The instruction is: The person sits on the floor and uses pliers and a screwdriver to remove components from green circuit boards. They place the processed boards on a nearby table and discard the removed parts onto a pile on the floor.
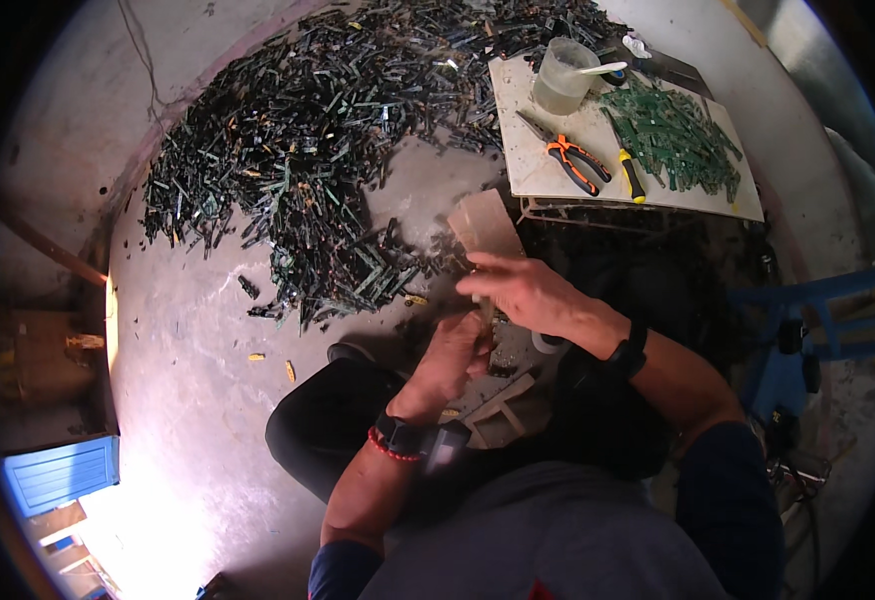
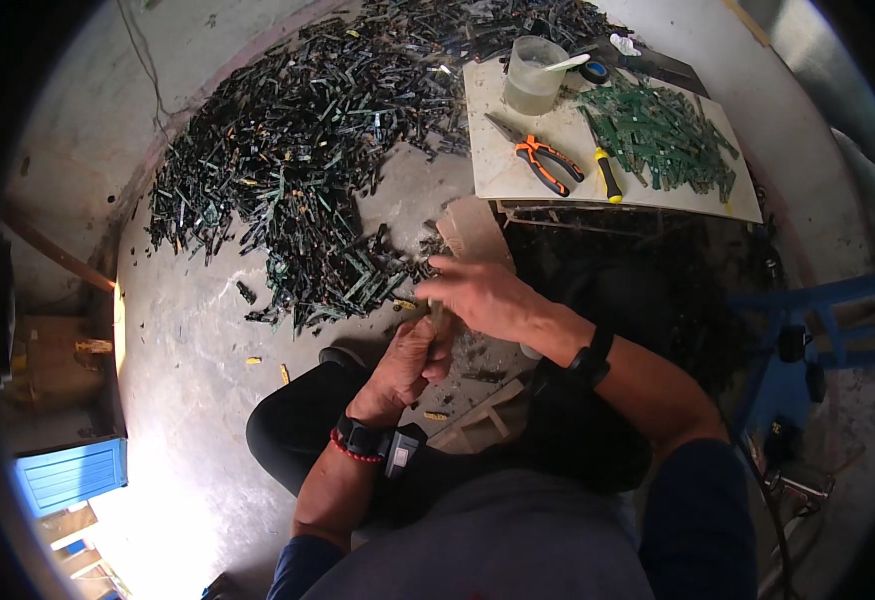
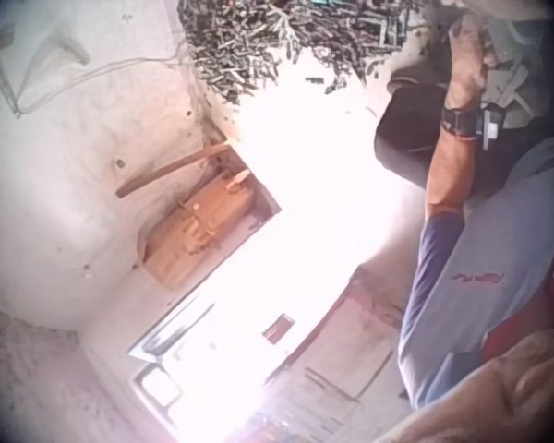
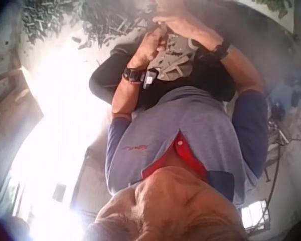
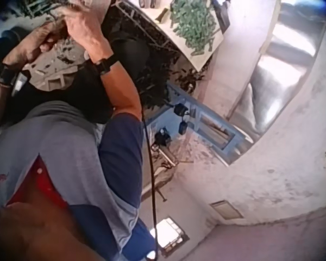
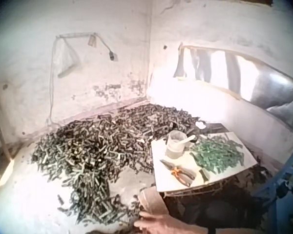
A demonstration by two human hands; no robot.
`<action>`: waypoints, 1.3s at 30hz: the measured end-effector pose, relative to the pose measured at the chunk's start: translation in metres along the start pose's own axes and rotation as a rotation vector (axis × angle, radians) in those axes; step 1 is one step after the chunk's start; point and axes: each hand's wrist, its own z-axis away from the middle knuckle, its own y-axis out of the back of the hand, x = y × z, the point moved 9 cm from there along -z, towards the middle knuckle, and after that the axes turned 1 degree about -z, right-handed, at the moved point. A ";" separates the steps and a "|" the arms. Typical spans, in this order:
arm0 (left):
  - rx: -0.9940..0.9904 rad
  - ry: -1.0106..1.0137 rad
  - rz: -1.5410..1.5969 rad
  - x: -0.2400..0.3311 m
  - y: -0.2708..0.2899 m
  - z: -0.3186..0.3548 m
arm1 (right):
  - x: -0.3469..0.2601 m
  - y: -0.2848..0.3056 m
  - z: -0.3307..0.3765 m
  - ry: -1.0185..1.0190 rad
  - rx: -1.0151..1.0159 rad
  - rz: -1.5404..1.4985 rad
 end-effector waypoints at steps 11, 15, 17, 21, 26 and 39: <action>-0.026 0.073 0.044 0.004 -0.013 -0.001 | -0.006 0.023 -0.006 0.115 0.178 0.076; -0.040 0.060 -0.041 0.000 -0.009 0.005 | 0.002 0.015 -0.001 0.067 0.126 -0.012; -0.017 0.052 -0.144 0.005 -0.010 0.007 | 0.075 0.000 0.017 -0.608 0.134 -0.676; -0.036 0.025 -0.116 0.017 -0.018 0.003 | 0.068 0.003 0.013 -0.752 0.236 -1.067; -0.039 0.083 -0.088 0.005 -0.017 0.001 | -0.013 0.018 0.001 0.218 0.154 0.149; -0.064 -0.007 -0.047 0.012 -0.014 0.004 | 0.048 -0.003 0.022 -0.702 -0.007 -1.026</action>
